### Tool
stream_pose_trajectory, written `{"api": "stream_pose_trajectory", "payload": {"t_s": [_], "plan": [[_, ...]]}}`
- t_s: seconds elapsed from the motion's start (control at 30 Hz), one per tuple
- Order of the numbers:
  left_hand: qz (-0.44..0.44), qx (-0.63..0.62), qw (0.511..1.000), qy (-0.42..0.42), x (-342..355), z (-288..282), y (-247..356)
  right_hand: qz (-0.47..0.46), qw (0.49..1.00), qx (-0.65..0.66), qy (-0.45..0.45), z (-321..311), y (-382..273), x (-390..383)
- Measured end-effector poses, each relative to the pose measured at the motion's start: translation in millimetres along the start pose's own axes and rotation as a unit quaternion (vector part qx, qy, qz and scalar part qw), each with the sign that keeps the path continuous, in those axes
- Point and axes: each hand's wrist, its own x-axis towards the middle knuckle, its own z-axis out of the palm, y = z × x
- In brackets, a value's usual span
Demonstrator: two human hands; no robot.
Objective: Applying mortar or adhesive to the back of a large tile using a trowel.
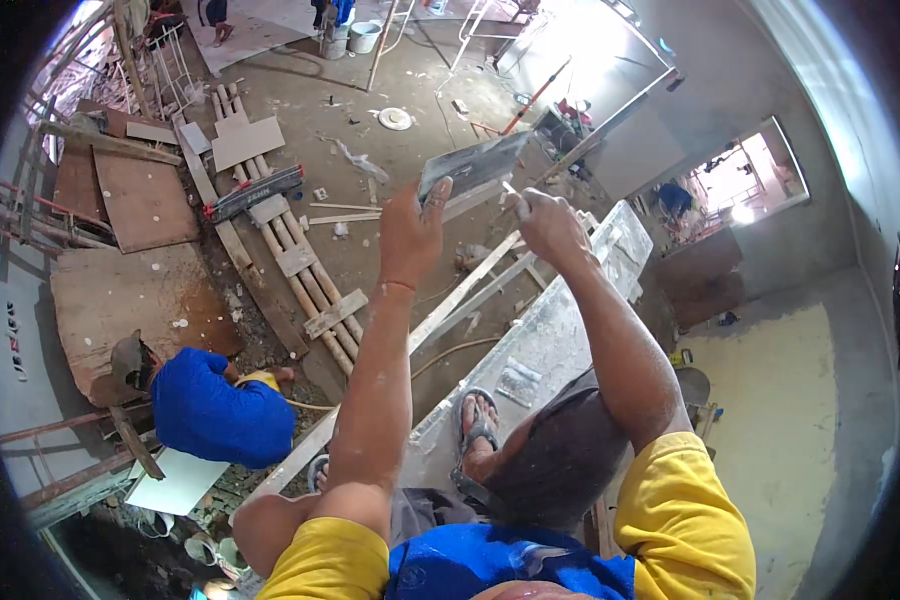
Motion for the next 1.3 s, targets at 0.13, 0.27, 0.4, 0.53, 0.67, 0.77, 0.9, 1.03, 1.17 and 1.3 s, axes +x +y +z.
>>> {"api": "stream_pose_trajectory", "payload": {"t_s": [0.13,0.27,0.4,0.53,0.67,0.77,0.9,1.03,1.17,1.3], "plan": [[-0.010,-0.016,1.000,0.012,1,-3,-2,-0.025,0.999,0.023,-0.009,-7,-18,-10],[-0.019,-0.034,0.999,0.015,0,2,1,0.002,0.999,0.004,0.044,2,5,2],[-0.004,-0.034,0.999,0.025,1,-1,-1,-0.029,1.000,0.006,0.004,3,-3,-3],[-0.029,-0.005,0.999,0.015,-1,-2,4,0.014,1.000,0.025,0.013,0,3,0],[-0.007,-0.014,0.999,0.031,0,-2,4,-0.031,0.999,0.016,-0.004,0,-12,-10],[0.004,-0.048,0.998,0.051,1,-3,7,0.000,1.000,0.021,-0.004,-6,-6,-2],[-0.008,-0.031,0.998,0.050,1,-5,0,0.008,1.000,0.014,-0.010,-3,-15,-7],[-0.021,-0.052,0.997,0.053,3,-3,-3,-0.014,1.000,0.018,-0.003,-3,-7,-2],[-0.017,-0.038,0.998,0.056,2,-2,0,-0.007,0.998,0.043,0.045,4,0,1],[-0.029,-0.047,0.996,0.068,1,-3,-3,-0.024,0.999,0.044,0.002,-1,-9,-5]]}}
